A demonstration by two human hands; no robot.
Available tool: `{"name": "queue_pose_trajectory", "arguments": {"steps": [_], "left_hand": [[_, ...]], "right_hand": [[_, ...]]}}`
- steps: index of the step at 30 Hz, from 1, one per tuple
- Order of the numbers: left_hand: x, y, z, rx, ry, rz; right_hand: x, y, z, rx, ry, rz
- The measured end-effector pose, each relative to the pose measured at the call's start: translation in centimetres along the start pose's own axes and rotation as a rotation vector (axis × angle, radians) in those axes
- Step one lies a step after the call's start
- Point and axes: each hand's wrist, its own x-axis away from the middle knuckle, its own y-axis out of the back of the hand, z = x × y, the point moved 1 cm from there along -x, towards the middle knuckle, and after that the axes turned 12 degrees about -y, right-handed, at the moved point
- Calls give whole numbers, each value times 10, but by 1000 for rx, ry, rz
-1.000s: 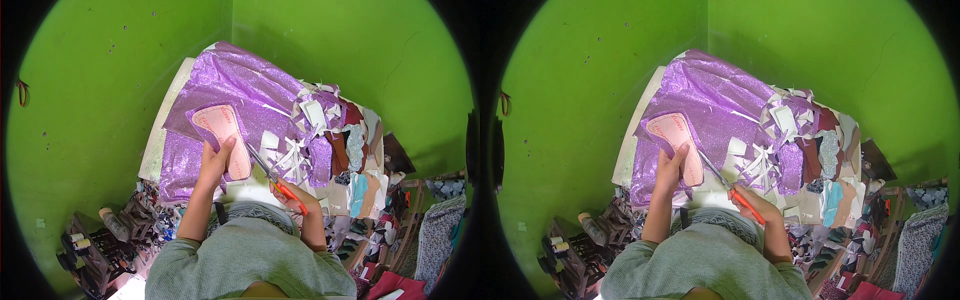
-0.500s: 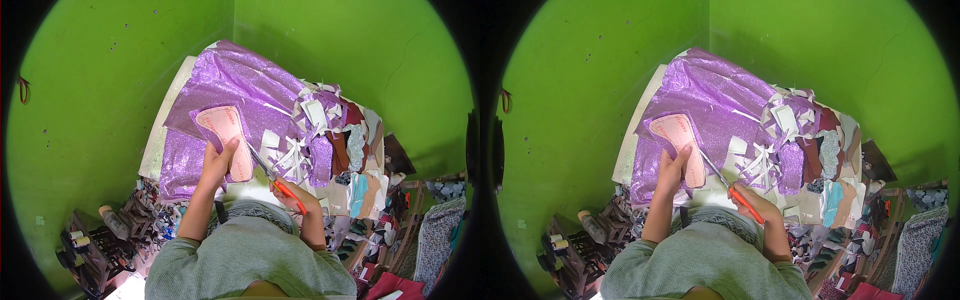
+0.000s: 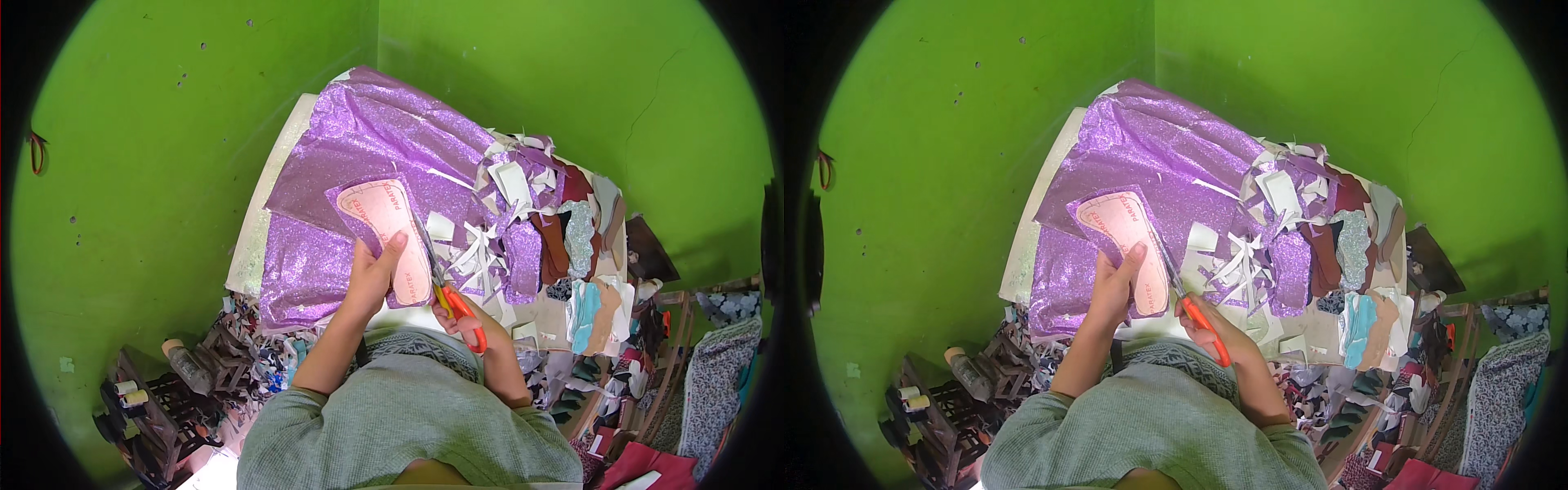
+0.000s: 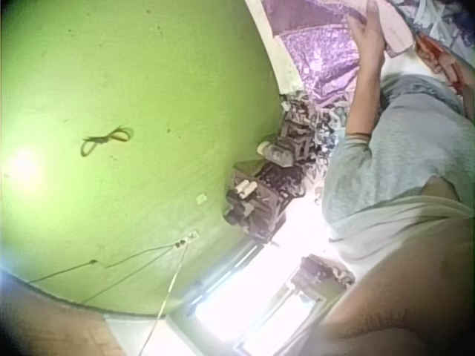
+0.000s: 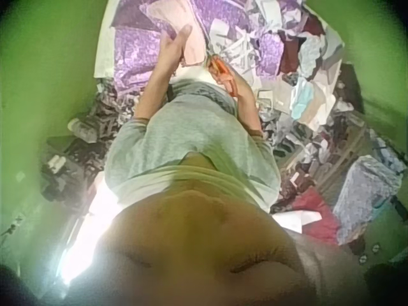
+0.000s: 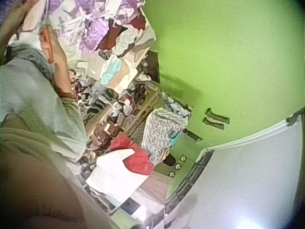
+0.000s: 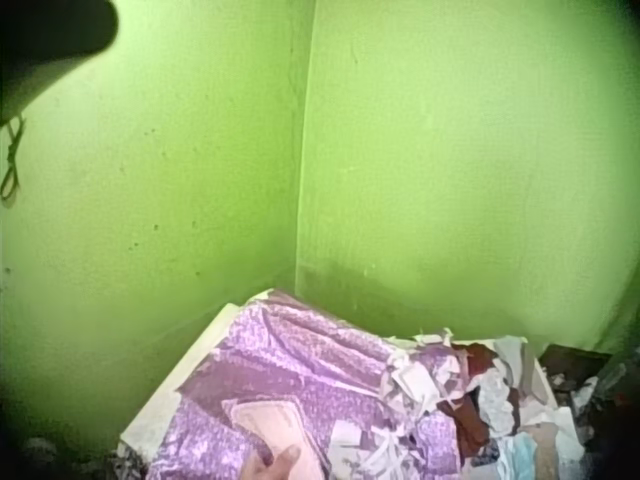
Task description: Cut out a specific shape from purple sparkly fabric using scissors.
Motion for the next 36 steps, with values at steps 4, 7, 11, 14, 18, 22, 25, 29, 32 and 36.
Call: {"name": "queue_pose_trajectory", "arguments": {"steps": [4,7,11,14,18,22,25,29,32,36], "left_hand": [[4,-8,-2,-14,35,-41],[4,-8,-2,12,18,-55],[2,-8,-4,32,23,4],[2,-7,-4,14,2,27],[3,-9,-6,10,15,-5],[2,-11,-4,13,14,-15],[2,-15,-4,32,19,-21],[2,-17,-6,62,30,-1],[1,-13,-2,70,92,23],[2,-10,5,110,112,11]], "right_hand": [[5,-7,10,94,32,-14],[7,-14,20,186,-15,-79],[9,-16,20,265,-64,-155],[7,-9,14,281,-84,-97],[5,-6,7,245,-50,-77],[0,-5,-5,6,11,2],[1,-12,-4,-83,-23,-33],[2,-21,1,-196,-99,-76],[1,-22,5,-212,-122,-73],[1,-17,7,89,54,-126]]}}
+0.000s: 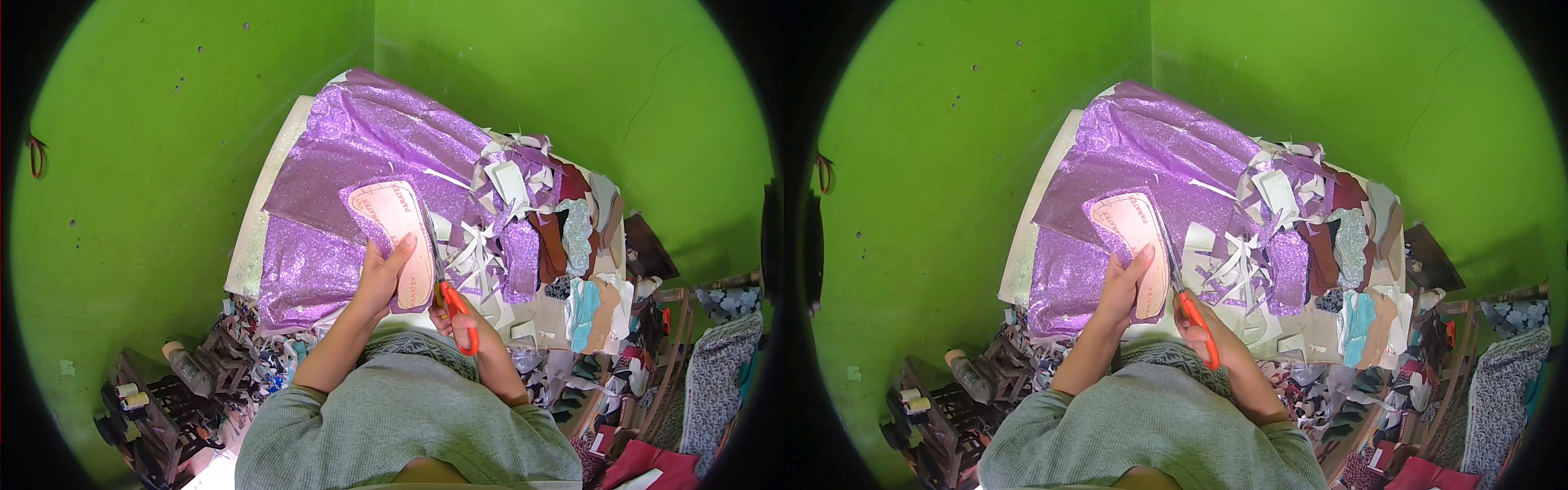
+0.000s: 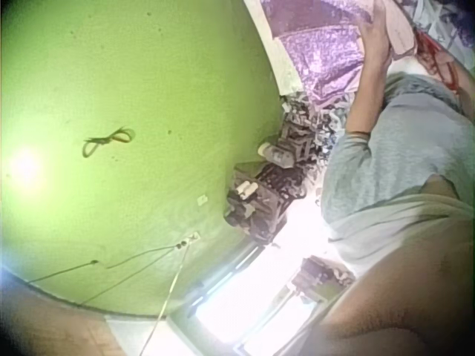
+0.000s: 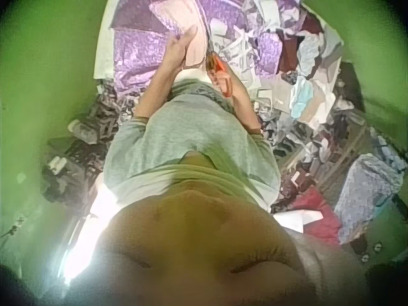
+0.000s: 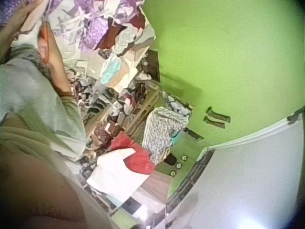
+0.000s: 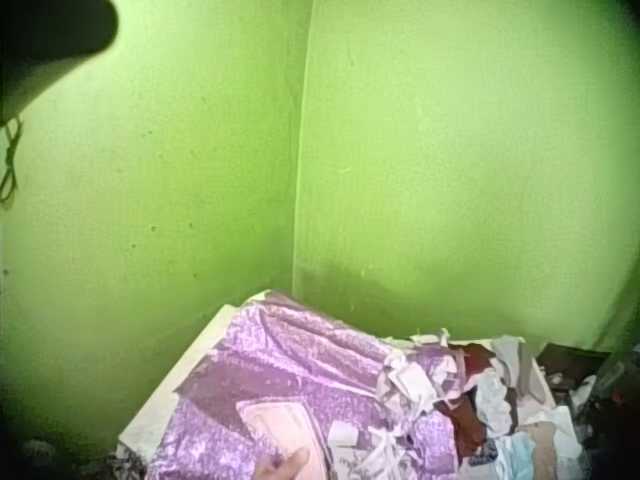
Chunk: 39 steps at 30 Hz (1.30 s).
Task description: Cut out a specific shape from purple sparkly fabric using scissors.
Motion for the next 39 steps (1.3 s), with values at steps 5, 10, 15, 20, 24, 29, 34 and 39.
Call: {"name": "queue_pose_trajectory", "arguments": {"steps": [5,10,15,20,24,29,34,39], "left_hand": [[-1,-2,0,6,7,36],[-1,0,2,23,48,79],[3,-3,5,52,60,65],[2,-2,3,38,58,88],[3,-4,-2,31,77,81],[2,0,-4,-73,100,174],[4,-6,-2,-84,80,61],[1,-3,3,-62,75,71]], "right_hand": [[2,-7,-1,-212,-194,-16],[3,-9,2,-121,-79,-32],[-3,0,-10,-52,152,1],[8,-13,10,34,-28,-115],[3,-6,5,-20,13,-87],[-2,-3,-1,-13,117,-111],[1,-8,1,-113,-28,-97],[-3,-1,-6,-56,75,-93]]}}
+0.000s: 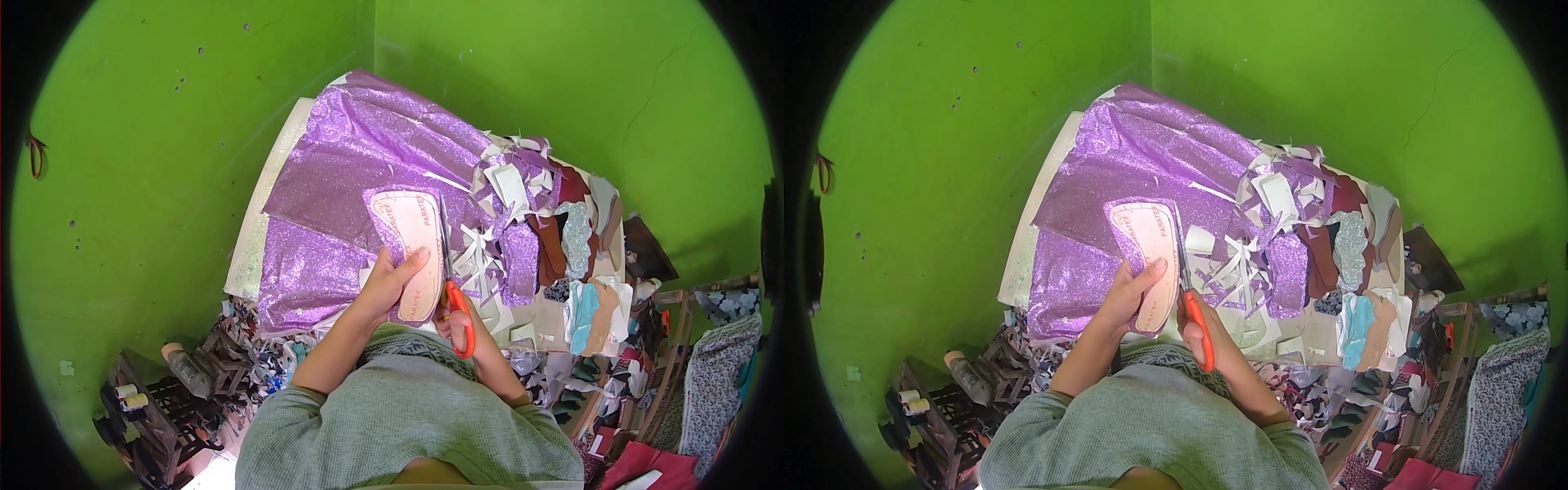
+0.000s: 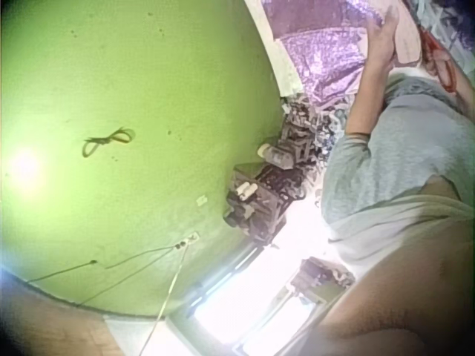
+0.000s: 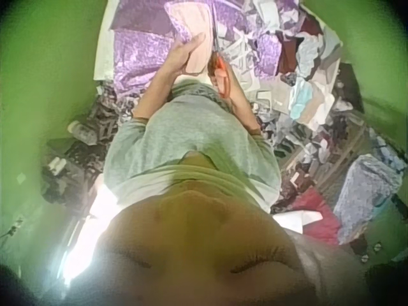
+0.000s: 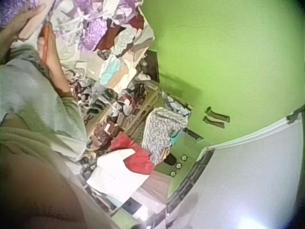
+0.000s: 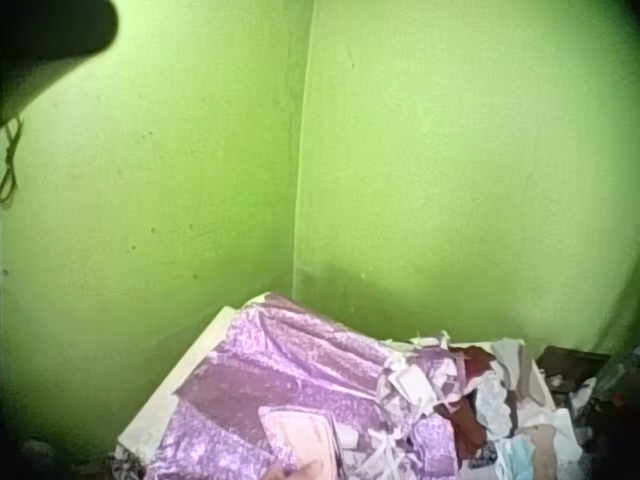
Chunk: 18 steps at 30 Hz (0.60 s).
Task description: Cut out a specific shape from purple sparkly fabric using scissors.
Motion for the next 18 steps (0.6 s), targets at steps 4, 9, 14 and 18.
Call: {"name": "queue_pose_trajectory", "arguments": {"steps": [4,9,14,18], "left_hand": [[-1,4,-1,-51,40,117],[0,5,-1,-80,24,130],[0,7,-8,-85,67,172],[4,2,-6,-103,-30,123]], "right_hand": [[-2,6,3,170,76,-102],[2,6,3,276,64,-103],[-1,7,0,-32,-69,-115],[-1,8,3,-75,14,-136]]}}
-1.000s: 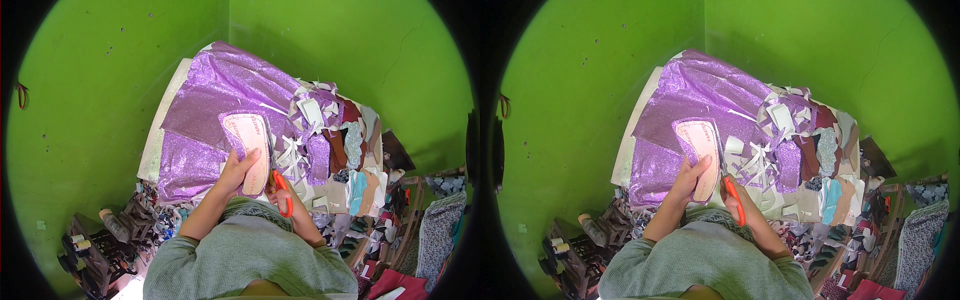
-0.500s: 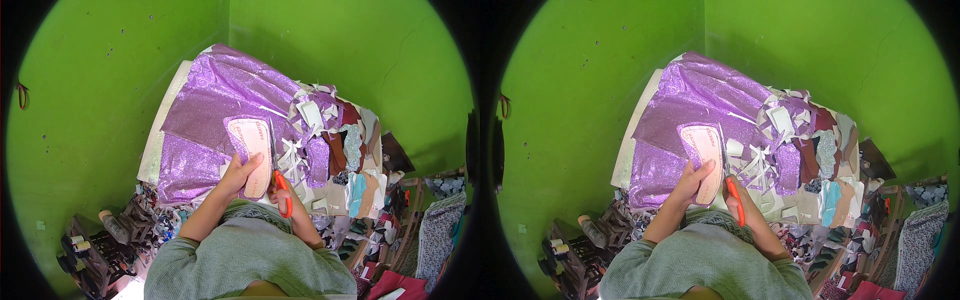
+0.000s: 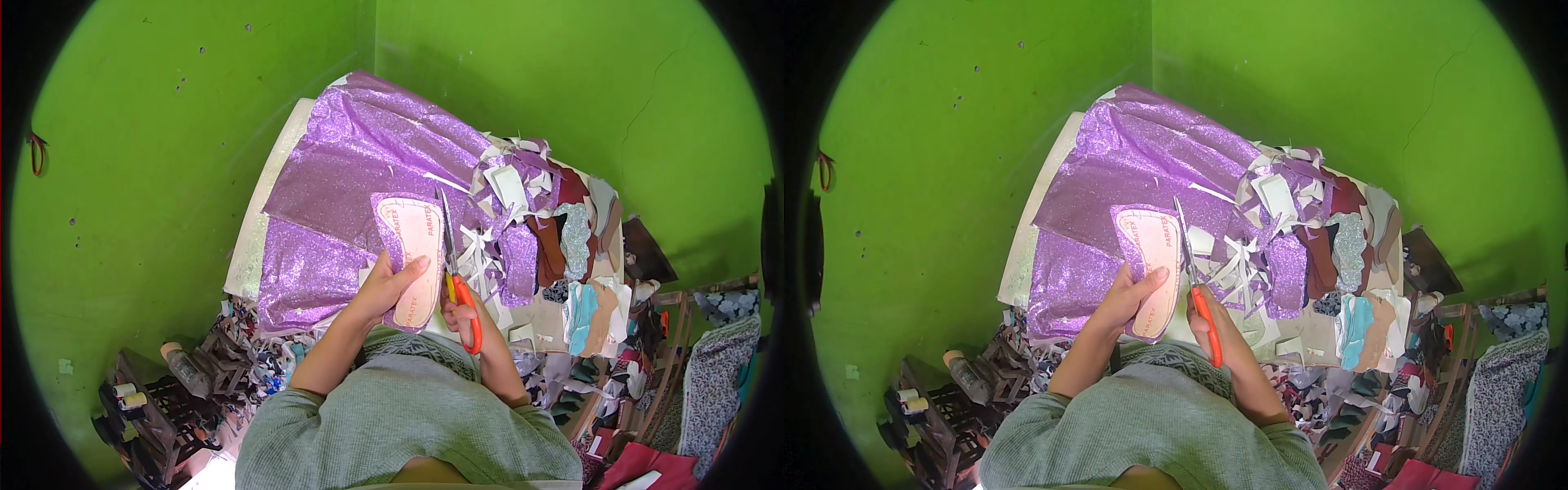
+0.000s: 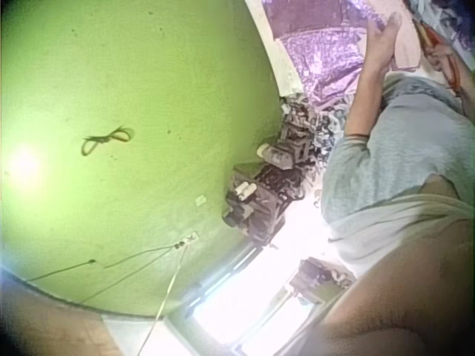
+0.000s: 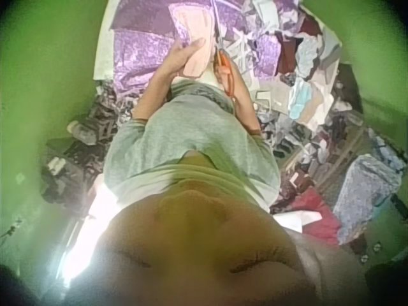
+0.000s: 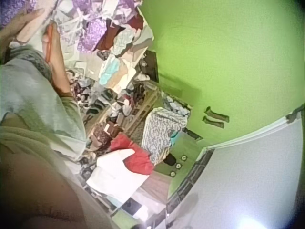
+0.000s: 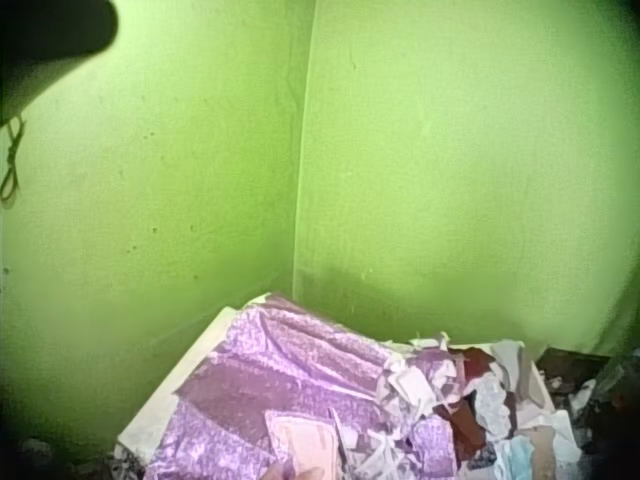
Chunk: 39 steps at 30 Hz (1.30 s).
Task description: Cut out a specific shape from purple sparkly fabric using scissors.
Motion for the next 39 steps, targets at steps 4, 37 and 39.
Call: {"name": "queue_pose_trajectory", "arguments": {"steps": [4,37,39], "left_hand": [[0,2,-1,-23,42,-7],[-5,30,-4,-100,181,-17],[-7,28,-2,-106,162,-8]], "right_hand": [[6,1,3,13,-109,45],[-79,65,-70,1056,-129,-730],[-88,76,-92,1106,-48,-745]]}}
